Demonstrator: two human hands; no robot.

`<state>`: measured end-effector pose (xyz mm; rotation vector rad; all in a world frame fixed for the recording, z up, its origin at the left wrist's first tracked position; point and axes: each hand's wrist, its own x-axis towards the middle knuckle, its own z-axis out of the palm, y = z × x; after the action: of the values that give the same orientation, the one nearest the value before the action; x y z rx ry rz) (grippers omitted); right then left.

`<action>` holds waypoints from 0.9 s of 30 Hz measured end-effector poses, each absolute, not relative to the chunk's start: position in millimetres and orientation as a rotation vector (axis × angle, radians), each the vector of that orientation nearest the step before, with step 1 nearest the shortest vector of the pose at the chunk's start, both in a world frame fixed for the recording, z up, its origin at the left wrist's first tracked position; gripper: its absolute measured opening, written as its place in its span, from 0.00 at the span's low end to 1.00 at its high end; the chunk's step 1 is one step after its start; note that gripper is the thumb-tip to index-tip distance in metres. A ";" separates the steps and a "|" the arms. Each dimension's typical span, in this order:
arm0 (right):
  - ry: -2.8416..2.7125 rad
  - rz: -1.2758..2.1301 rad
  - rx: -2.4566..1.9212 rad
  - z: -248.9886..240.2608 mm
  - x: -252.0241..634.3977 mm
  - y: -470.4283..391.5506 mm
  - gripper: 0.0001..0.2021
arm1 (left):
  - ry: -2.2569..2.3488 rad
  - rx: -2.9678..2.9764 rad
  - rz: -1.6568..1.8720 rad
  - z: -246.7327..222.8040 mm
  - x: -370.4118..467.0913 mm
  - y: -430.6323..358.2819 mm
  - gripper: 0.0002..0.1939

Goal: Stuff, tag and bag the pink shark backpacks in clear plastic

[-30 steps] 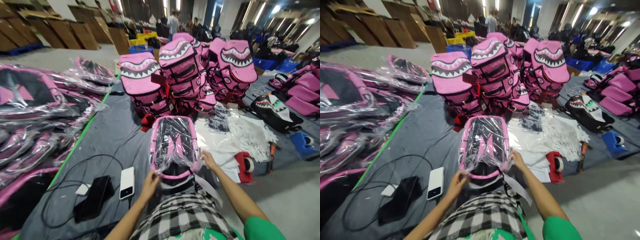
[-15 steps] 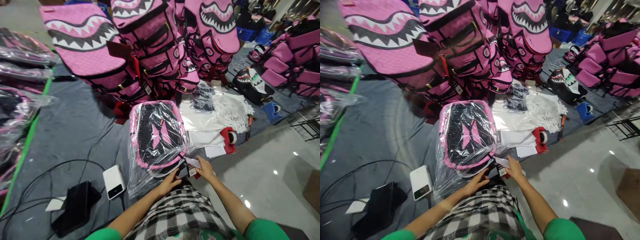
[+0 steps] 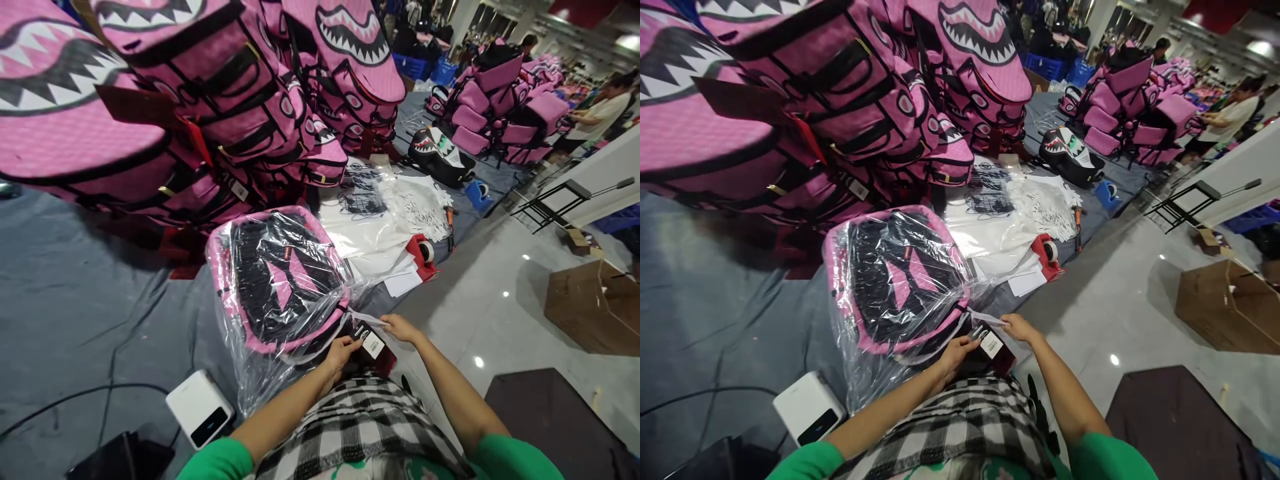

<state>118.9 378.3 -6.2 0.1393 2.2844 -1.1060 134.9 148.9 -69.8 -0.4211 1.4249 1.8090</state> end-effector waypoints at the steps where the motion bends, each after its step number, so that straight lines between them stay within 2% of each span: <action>1: 2.230 -1.167 0.144 -7.4 123.3 376.9 0.07 | 1.435 -0.406 1.831 -66.4 134.8 147.7 0.28; 6: 1.976 -1.413 0.237 -7.5 150.2 368.7 0.30 | 1.554 -0.286 1.876 -60.2 132.2 153.3 0.30; 9: 1.930 -1.459 0.351 -7.6 160.5 366.1 0.36 | 1.673 -0.214 1.798 -66.1 133.7 161.8 0.27; 12: 1.968 -1.420 0.420 -13.2 164.3 363.9 0.33 | 1.847 -0.140 1.627 -73.7 136.5 171.6 0.23; 17: 2.179 -1.163 0.393 -23.2 158.6 366.5 0.14 | 2.192 0.126 1.243 -61.1 133.8 169.3 0.21; 19: 2.293 -1.048 0.363 -23.6 155.2 372.6 0.10 | 2.347 0.296 1.110 -43.5 129.7 163.6 0.14; 21: 2.386 -0.956 0.316 -23.0 154.1 379.0 0.08 | 2.457 0.531 0.999 -24.7 121.5 164.9 0.09; 24: 2.465 -0.849 0.250 -23.0 158.3 383.1 0.12 | 2.430 0.936 0.869 -9.8 98.5 188.7 0.19; 25: 2.474 -0.825 0.224 -23.2 161.0 382.9 0.14 | 2.383 1.041 0.824 -10.2 89.4 201.0 0.18; 27: 2.469 -0.809 0.160 -23.0 167.4 383.5 0.18 | 2.283 1.176 0.731 -17.7 73.5 225.3 0.08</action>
<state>167.4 383.5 -23.0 0.1604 2.4694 -0.8091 73.5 225.3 -17.7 1.1759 2.2828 0.7307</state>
